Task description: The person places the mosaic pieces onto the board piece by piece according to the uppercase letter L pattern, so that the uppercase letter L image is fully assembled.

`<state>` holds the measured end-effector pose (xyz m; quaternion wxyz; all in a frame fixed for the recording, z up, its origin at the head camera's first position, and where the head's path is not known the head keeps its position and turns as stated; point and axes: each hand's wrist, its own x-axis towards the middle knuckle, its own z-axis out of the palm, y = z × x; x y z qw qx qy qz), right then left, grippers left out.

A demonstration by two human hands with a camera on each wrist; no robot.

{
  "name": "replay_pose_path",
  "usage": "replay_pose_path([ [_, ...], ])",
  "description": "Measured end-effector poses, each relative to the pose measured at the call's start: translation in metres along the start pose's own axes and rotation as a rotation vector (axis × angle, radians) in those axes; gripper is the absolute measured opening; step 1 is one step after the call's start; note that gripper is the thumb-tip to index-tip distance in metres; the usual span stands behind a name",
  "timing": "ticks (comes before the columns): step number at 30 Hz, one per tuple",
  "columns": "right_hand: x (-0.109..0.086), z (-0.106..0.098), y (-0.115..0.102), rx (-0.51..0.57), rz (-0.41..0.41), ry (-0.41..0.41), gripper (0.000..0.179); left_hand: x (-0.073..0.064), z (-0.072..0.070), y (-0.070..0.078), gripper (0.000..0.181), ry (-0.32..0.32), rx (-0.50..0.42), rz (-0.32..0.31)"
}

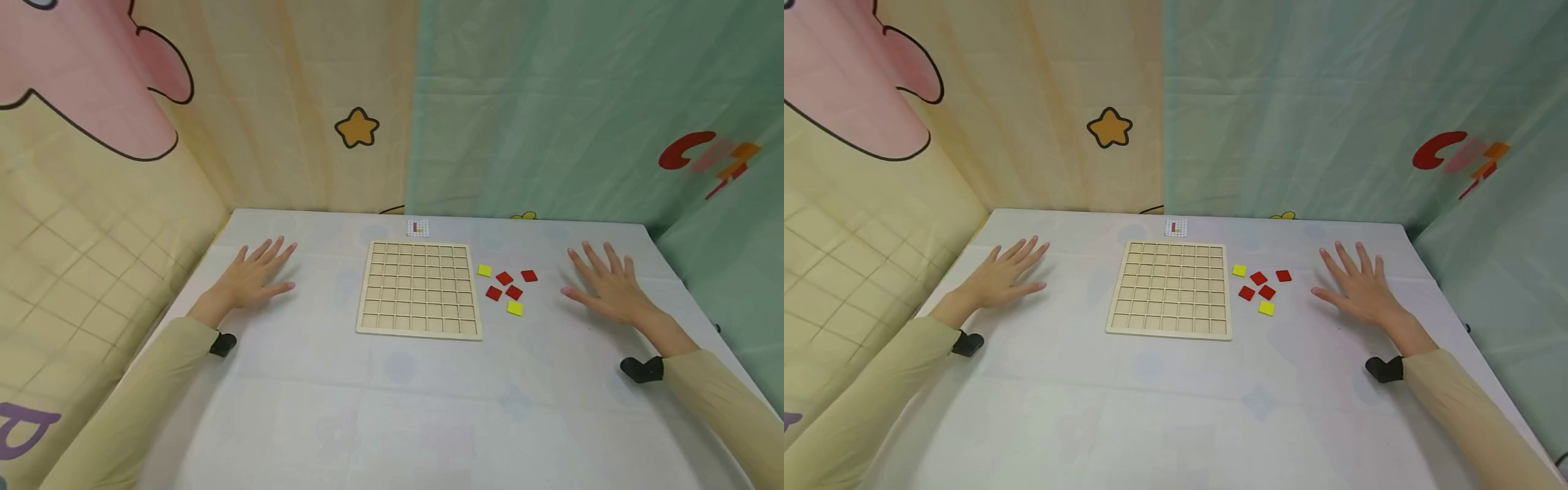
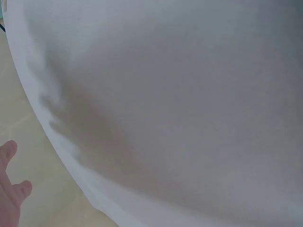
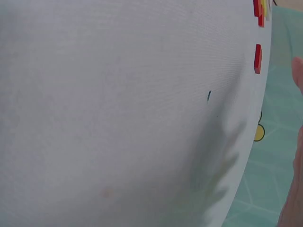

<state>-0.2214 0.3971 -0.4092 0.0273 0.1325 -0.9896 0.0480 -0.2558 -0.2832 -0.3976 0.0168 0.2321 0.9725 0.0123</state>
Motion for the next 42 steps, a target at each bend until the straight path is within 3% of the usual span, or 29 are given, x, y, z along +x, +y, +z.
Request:
replay_pose_path([
  [10,0.013,0.001,-0.008,0.013,-0.093,0.115,0.085,0.020,-0.004,0.021,0.074,-0.018,-0.095,0.067],
  [17,0.025,0.002,-0.015,0.080,-0.045,0.135,0.069,0.039,-0.008,0.037,0.075,-0.064,-0.144,0.132],
  [26,0.036,0.006,-0.021,0.336,0.021,0.015,0.053,0.054,-0.006,0.073,0.081,-0.167,-0.141,0.157],
  [33,0.041,0.006,-0.027,0.388,0.029,-0.043,0.048,0.056,0.000,0.103,0.083,-0.248,-0.111,0.193],
  [42,0.048,0.010,-0.031,0.422,-0.060,-0.035,0.042,0.065,0.002,0.113,0.086,-0.292,-0.023,0.331],
])
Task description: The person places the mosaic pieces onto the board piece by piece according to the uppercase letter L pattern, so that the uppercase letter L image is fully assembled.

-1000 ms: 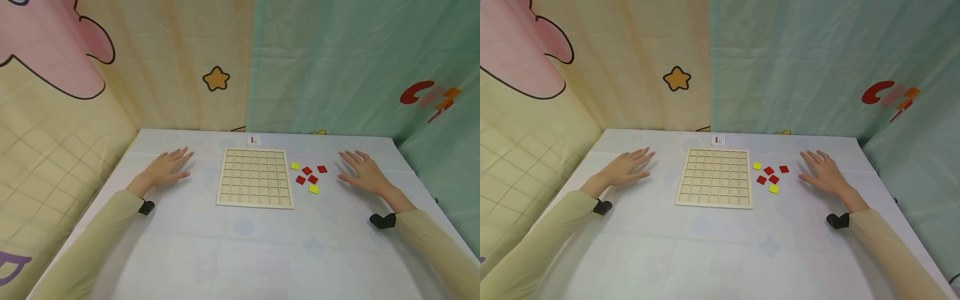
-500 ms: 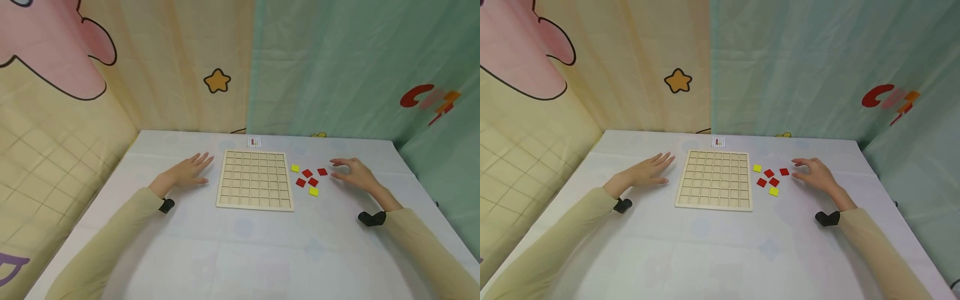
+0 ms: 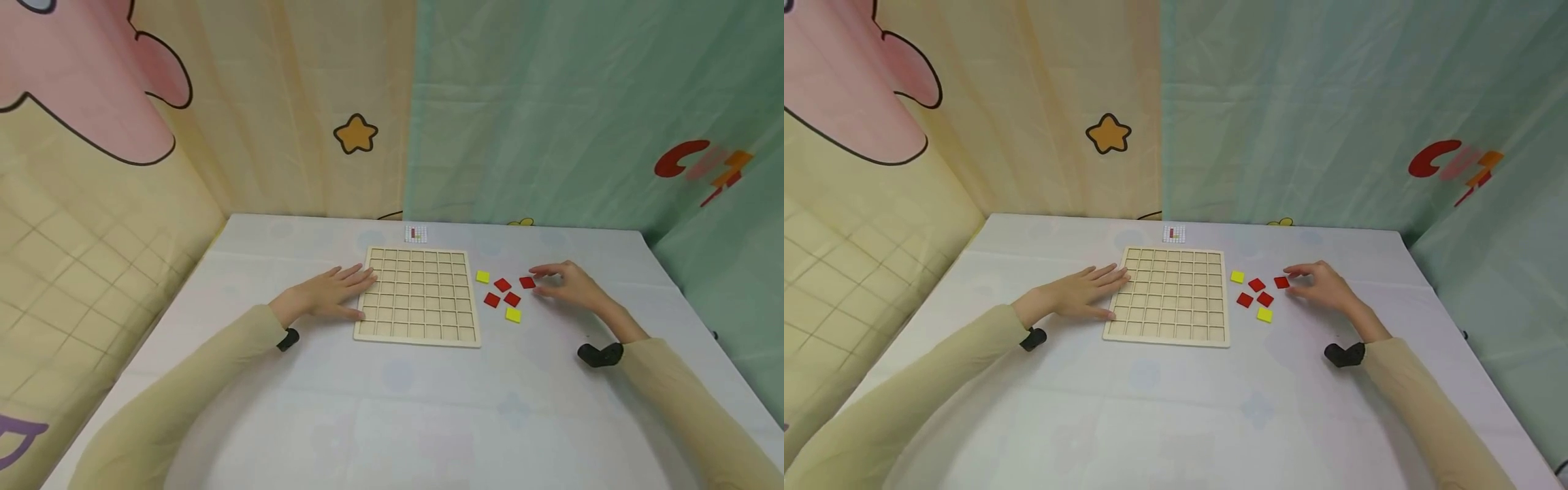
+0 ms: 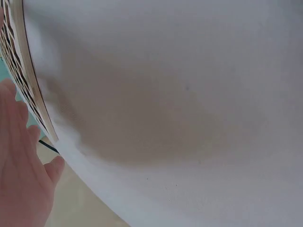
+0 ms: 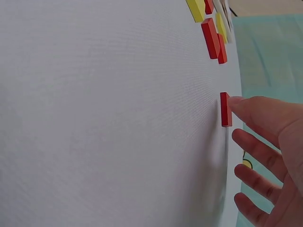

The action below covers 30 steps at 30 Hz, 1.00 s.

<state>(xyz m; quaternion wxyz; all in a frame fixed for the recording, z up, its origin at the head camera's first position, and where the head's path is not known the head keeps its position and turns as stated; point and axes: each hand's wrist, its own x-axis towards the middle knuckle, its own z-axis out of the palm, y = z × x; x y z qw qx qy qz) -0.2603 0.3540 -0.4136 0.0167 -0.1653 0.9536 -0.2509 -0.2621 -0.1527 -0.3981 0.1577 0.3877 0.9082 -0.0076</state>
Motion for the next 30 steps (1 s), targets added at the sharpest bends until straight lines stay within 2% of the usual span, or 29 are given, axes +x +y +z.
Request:
replay_pose_path([
  [11,0.000,0.003,0.005,-0.016,-0.056,-0.027,0.039,0.004,0.005,-0.002,0.083,-0.029,0.094,0.079],
  [17,0.004,0.003,0.003,-0.021,-0.080,-0.015,0.035,0.004,0.006,-0.001,0.083,-0.033,0.087,0.077],
  [26,0.008,0.002,0.004,-0.067,-0.056,-0.024,0.032,0.007,0.010,-0.003,0.082,-0.052,0.112,0.062],
  [30,0.010,0.003,0.004,-0.066,-0.039,-0.033,0.031,0.006,0.009,-0.003,0.082,-0.041,0.119,0.064],
])
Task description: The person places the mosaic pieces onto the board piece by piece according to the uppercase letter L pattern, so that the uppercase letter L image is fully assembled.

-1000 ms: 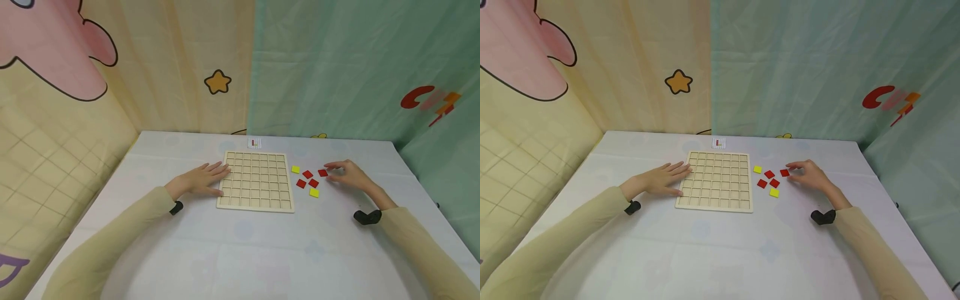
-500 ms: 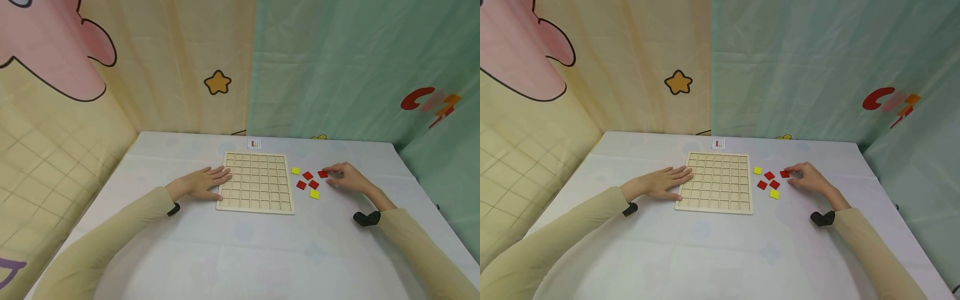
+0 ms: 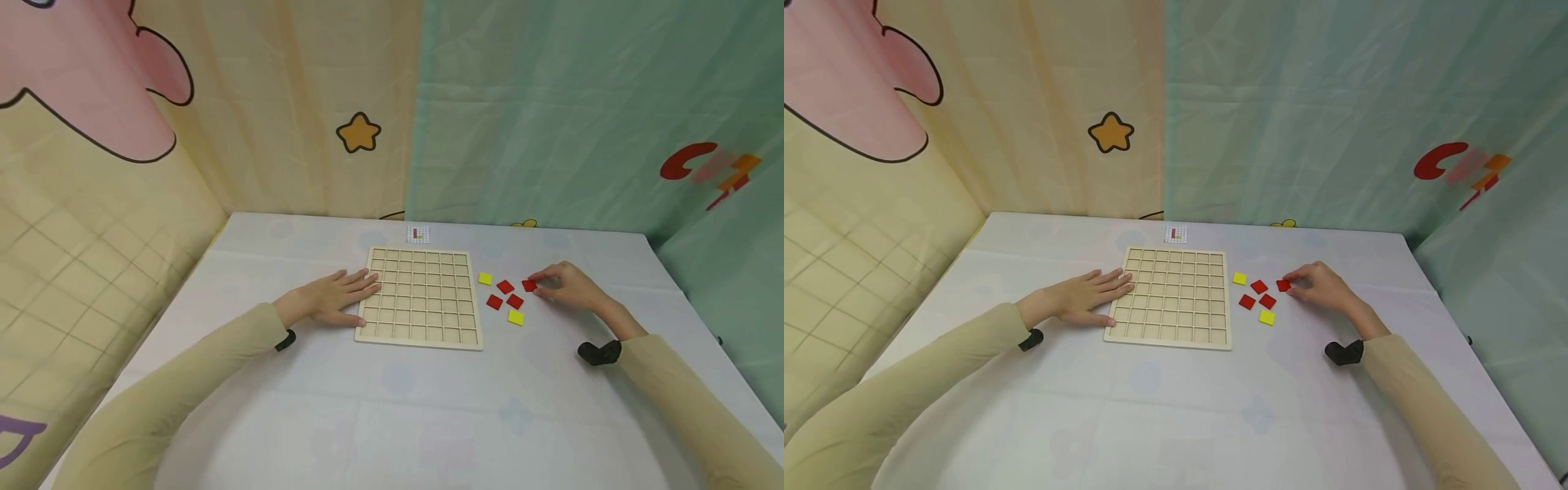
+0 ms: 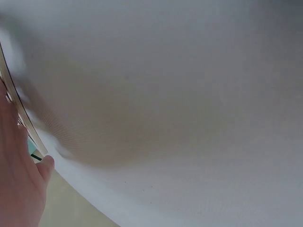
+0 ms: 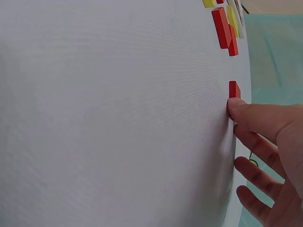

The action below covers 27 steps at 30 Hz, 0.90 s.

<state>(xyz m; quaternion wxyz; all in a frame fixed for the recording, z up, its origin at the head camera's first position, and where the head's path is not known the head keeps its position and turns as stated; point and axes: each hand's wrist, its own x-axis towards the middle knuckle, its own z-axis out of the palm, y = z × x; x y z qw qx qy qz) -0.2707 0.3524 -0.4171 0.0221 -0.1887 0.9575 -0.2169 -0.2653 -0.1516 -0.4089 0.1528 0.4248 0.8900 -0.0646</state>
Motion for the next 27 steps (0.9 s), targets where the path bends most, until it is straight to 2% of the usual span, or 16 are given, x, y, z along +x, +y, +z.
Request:
replay_pose_path([
  [9,-0.003,0.000,-0.007,-0.039,0.119,0.018,0.033,0.001,-0.003,0.001,0.083,-0.004,0.014,0.000],
  [13,-0.005,0.000,-0.011,-0.044,0.155,0.035,0.036,-0.001,-0.003,0.001,0.084,0.010,-0.017,0.017],
  [17,-0.007,-0.001,-0.014,-0.057,0.156,0.080,0.036,-0.002,-0.004,0.002,0.086,0.016,-0.045,0.029],
  [23,-0.007,-0.004,-0.023,-0.061,0.152,0.140,0.033,0.000,-0.003,0.003,0.082,-0.016,-0.005,-0.010],
  [27,-0.003,-0.004,-0.033,-0.076,0.126,0.179,0.033,0.000,-0.004,0.004,0.082,-0.009,-0.007,-0.019],
])
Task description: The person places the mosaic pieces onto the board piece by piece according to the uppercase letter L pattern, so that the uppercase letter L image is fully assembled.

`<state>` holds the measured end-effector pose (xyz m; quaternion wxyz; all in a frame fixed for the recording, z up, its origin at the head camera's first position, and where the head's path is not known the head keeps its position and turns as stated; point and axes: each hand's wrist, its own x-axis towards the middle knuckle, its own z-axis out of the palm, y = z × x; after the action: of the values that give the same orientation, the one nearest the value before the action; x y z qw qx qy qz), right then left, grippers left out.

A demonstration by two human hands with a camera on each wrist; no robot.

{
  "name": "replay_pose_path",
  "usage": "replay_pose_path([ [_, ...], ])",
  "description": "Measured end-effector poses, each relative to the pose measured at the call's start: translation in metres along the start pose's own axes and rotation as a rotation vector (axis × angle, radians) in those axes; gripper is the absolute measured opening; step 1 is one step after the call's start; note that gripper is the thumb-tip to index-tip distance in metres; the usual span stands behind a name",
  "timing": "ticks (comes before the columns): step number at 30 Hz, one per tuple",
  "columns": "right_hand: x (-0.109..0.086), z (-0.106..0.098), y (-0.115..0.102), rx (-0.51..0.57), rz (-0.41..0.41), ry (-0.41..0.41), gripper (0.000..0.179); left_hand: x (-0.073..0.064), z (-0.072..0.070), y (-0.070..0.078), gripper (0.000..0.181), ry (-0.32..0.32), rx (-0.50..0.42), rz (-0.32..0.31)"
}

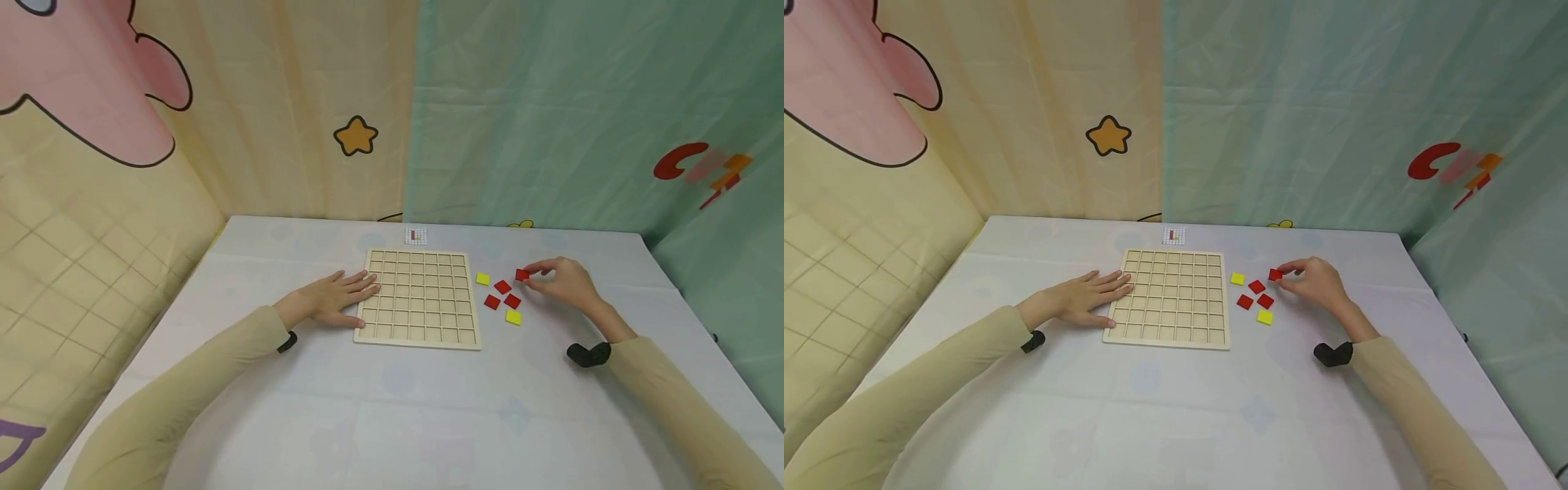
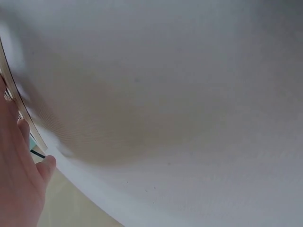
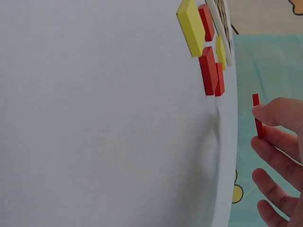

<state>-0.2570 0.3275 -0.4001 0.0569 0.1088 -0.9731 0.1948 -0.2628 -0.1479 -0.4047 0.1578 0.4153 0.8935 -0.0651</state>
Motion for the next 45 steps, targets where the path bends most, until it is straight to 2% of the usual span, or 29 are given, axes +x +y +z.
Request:
replay_pose_path([
  [8,0.011,0.008,-0.022,0.001,-0.059,0.041,0.034,-0.001,0.002,-0.001,0.082,0.006,-0.005,-0.002],
  [15,0.025,0.018,-0.042,0.034,-0.063,0.022,0.034,0.001,0.003,-0.001,0.082,-0.017,0.012,-0.010],
  [28,0.047,0.032,-0.085,0.095,-0.116,-0.002,0.033,0.001,0.004,-0.001,0.082,-0.005,0.012,-0.006],
  [35,0.061,0.044,-0.108,0.135,-0.089,-0.060,0.035,0.000,0.002,0.001,0.081,-0.008,0.003,-0.008],
  [45,0.077,0.060,-0.137,0.195,-0.079,-0.076,0.034,0.000,0.001,0.001,0.081,-0.017,0.002,-0.014],
])
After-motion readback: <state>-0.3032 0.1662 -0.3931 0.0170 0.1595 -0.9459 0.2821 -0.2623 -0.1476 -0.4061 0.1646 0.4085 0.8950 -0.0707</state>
